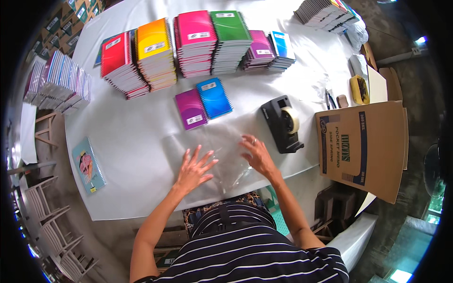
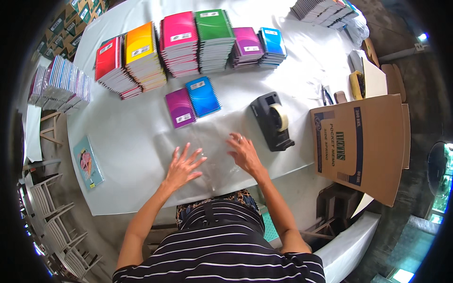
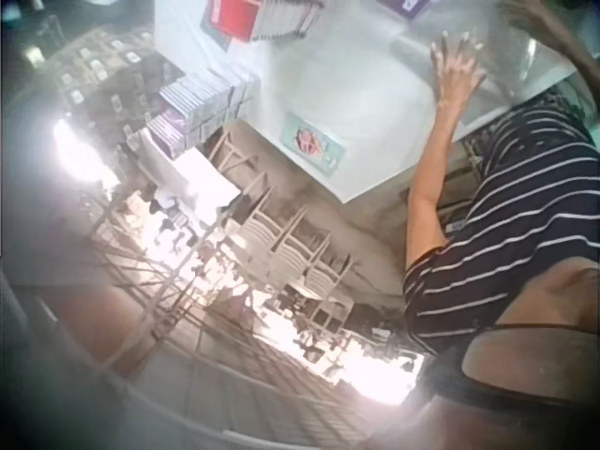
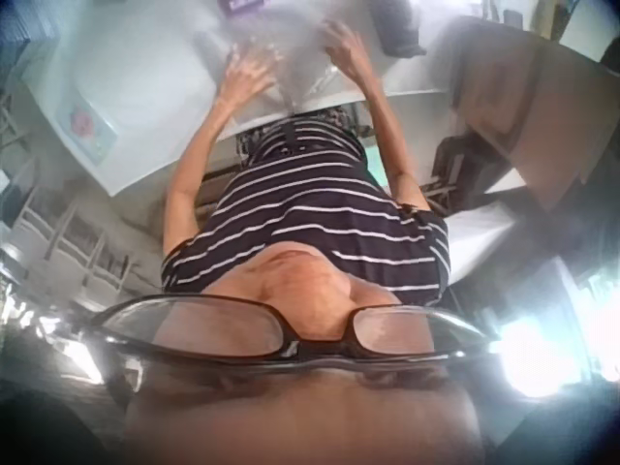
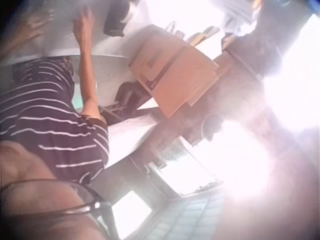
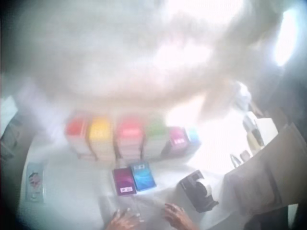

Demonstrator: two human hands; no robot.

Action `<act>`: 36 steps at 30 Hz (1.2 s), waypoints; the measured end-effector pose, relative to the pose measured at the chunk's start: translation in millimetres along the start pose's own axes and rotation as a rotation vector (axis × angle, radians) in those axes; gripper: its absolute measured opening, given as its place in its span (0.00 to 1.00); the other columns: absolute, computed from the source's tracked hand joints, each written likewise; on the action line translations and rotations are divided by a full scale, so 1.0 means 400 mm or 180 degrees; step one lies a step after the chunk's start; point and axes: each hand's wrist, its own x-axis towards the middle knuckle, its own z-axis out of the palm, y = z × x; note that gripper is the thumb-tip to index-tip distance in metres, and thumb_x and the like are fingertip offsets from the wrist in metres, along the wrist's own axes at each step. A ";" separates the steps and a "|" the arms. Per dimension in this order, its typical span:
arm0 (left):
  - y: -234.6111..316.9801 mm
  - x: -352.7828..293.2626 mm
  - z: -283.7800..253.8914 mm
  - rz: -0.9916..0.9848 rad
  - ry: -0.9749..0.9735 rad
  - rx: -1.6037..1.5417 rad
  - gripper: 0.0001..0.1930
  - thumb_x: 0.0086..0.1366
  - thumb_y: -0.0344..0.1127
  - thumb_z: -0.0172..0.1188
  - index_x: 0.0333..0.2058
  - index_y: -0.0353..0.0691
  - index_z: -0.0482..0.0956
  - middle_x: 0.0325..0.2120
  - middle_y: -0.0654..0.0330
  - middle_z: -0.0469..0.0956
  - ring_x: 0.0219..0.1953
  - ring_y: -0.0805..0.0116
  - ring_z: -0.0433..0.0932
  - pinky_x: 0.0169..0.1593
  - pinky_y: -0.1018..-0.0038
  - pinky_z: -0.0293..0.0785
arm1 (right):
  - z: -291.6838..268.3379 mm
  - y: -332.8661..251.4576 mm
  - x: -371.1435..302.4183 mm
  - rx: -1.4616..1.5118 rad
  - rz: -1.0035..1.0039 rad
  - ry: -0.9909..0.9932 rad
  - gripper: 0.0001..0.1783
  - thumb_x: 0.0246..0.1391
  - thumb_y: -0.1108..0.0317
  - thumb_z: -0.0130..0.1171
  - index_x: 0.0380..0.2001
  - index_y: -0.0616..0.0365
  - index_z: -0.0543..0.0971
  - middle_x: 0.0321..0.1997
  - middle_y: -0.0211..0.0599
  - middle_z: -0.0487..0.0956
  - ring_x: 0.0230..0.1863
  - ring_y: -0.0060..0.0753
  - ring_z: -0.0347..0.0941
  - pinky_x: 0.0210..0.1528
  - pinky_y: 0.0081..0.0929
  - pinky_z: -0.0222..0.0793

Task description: The person picks up several notebooks of different colors from stacks on a table and places them together into a clear plastic bag, then uses a tape dispenser to seal the bag.

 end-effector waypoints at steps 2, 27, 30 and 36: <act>0.006 -0.002 -0.018 -0.0070 -0.0102 0.0079 0.34 0.56 0.57 0.60 0.63 0.67 0.64 0.68 0.68 0.54 0.71 0.45 0.44 0.67 0.40 0.45 | -0.116 0.031 0.100 -0.0034 -0.0422 0.0541 0.24 0.42 0.78 0.64 0.47 0.56 0.76 0.57 0.40 0.72 0.56 0.44 0.69 0.56 0.41 0.63; 0.242 0.135 0.048 0.0879 0.0215 -0.1474 0.27 0.53 0.28 0.56 0.55 0.55 0.76 0.66 0.58 0.60 0.68 0.63 0.57 0.71 0.57 0.48 | -0.143 0.086 0.127 -0.0287 -0.1392 -0.0988 0.24 0.40 0.85 0.51 0.43 0.57 0.78 0.48 0.37 0.77 0.55 0.38 0.69 0.53 0.36 0.60; 0.250 0.126 0.062 0.0663 0.0579 -0.1793 0.30 0.50 0.23 0.52 0.53 0.53 0.77 0.63 0.58 0.64 0.66 0.63 0.61 0.71 0.59 0.50 | -0.105 0.116 0.035 -0.0560 -0.1258 -0.1120 0.22 0.37 0.84 0.52 0.40 0.58 0.80 0.49 0.37 0.77 0.56 0.37 0.69 0.55 0.37 0.60; 0.256 0.167 0.057 -0.0133 0.0932 -0.2036 0.36 0.53 0.16 0.47 0.64 0.44 0.62 0.61 0.56 0.66 0.62 0.61 0.67 0.66 0.59 0.60 | -0.111 0.159 -0.048 -0.0428 -0.1420 -0.1053 0.23 0.34 0.85 0.54 0.36 0.53 0.83 0.54 0.34 0.75 0.60 0.34 0.67 0.63 0.45 0.56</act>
